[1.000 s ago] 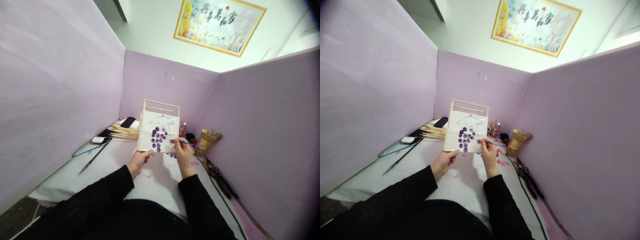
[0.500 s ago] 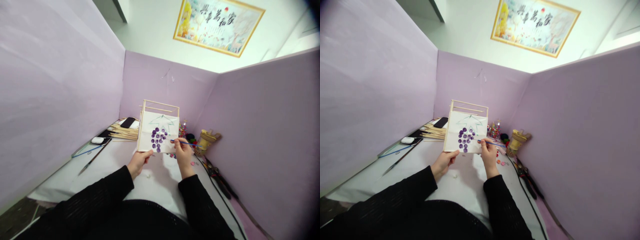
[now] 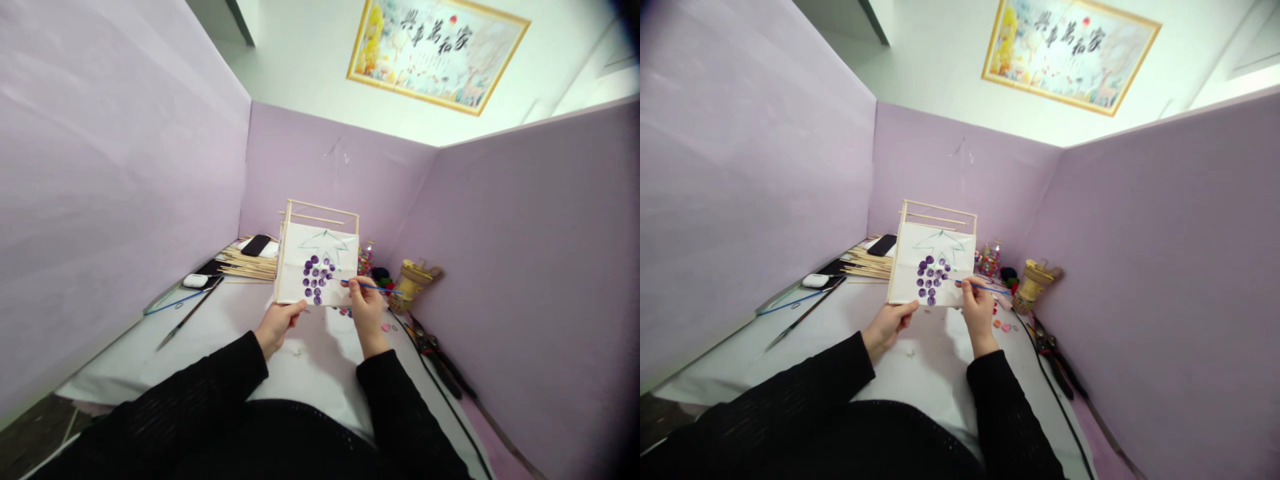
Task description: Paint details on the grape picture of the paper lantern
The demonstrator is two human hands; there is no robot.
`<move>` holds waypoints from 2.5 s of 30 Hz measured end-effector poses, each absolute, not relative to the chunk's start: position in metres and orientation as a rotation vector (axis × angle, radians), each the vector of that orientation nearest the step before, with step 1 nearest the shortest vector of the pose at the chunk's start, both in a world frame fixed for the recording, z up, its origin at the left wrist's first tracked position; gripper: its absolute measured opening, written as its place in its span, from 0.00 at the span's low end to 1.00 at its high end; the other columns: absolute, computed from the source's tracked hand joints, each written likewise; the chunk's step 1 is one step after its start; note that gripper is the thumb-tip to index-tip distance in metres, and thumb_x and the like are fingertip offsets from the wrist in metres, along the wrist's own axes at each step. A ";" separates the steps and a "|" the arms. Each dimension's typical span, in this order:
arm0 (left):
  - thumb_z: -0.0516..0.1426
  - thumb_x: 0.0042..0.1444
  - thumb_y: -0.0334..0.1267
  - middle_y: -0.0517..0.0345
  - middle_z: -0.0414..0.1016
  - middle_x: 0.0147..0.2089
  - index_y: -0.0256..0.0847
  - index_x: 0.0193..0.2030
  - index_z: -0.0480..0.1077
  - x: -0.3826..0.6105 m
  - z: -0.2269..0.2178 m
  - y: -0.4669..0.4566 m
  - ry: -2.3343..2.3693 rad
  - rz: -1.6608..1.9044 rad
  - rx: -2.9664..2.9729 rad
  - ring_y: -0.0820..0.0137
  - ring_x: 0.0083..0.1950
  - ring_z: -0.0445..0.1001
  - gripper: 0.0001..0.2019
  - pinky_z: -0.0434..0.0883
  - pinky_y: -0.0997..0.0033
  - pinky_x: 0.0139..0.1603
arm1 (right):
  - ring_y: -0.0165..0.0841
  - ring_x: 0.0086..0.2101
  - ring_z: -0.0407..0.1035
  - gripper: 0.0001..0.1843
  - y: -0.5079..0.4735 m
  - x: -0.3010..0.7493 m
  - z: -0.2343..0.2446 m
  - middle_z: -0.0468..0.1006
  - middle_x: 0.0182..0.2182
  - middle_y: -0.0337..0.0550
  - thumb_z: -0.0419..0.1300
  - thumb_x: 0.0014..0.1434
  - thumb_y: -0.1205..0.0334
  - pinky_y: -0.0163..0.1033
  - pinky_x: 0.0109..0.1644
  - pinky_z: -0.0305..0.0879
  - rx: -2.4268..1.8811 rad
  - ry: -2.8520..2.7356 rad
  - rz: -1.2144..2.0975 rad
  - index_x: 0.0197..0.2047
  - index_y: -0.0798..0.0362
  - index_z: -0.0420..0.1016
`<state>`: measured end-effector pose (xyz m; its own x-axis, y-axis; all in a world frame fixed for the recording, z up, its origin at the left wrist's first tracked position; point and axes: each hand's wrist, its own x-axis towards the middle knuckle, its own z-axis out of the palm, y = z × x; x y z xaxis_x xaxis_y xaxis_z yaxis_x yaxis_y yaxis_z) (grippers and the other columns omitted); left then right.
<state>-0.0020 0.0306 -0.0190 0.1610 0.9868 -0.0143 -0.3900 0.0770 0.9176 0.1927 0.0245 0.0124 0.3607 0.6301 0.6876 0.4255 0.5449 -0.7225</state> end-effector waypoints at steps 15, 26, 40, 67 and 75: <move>0.68 0.36 0.44 0.67 0.61 0.16 0.38 0.21 0.65 -0.003 -0.015 0.029 0.797 1.244 0.940 0.80 0.18 0.55 0.17 0.51 0.76 0.20 | 0.31 0.27 0.69 0.15 0.018 0.190 0.013 0.81 0.34 0.47 0.59 0.57 0.54 0.36 0.27 0.64 -0.865 -1.135 0.272 0.42 0.54 0.76; 0.66 0.40 0.43 0.66 0.61 0.16 0.38 0.20 0.65 -0.004 -0.008 0.021 0.728 1.403 1.061 0.78 0.19 0.57 0.15 0.54 0.74 0.21 | 0.31 0.29 0.71 0.08 0.008 0.172 0.017 0.73 0.31 0.41 0.54 0.62 0.56 0.39 0.34 0.68 -0.884 -1.215 0.005 0.40 0.51 0.68; 0.64 0.45 0.46 0.67 0.57 0.16 0.39 0.18 0.63 -0.006 -0.008 0.018 0.774 1.496 1.200 0.77 0.20 0.54 0.18 0.54 0.73 0.23 | 0.32 0.27 0.70 0.09 0.021 0.164 0.041 0.75 0.25 0.39 0.53 0.62 0.57 0.36 0.32 0.64 -1.011 -1.281 -0.242 0.36 0.52 0.70; 0.63 0.46 0.47 0.67 0.57 0.15 0.39 0.17 0.61 -0.005 -0.007 0.017 0.757 1.512 1.227 0.78 0.19 0.55 0.19 0.54 0.73 0.23 | 0.33 0.30 0.72 0.08 0.023 0.169 0.037 0.77 0.28 0.41 0.54 0.62 0.62 0.38 0.36 0.68 -0.939 -1.492 -0.453 0.35 0.53 0.73; 0.63 0.46 0.47 0.67 0.57 0.15 0.39 0.17 0.61 -0.006 -0.006 0.017 0.761 1.504 1.226 0.77 0.19 0.55 0.19 0.54 0.73 0.23 | 0.35 0.32 0.73 0.07 0.024 0.169 0.033 0.76 0.31 0.43 0.52 0.62 0.63 0.40 0.37 0.69 -0.935 -1.460 -0.384 0.38 0.52 0.71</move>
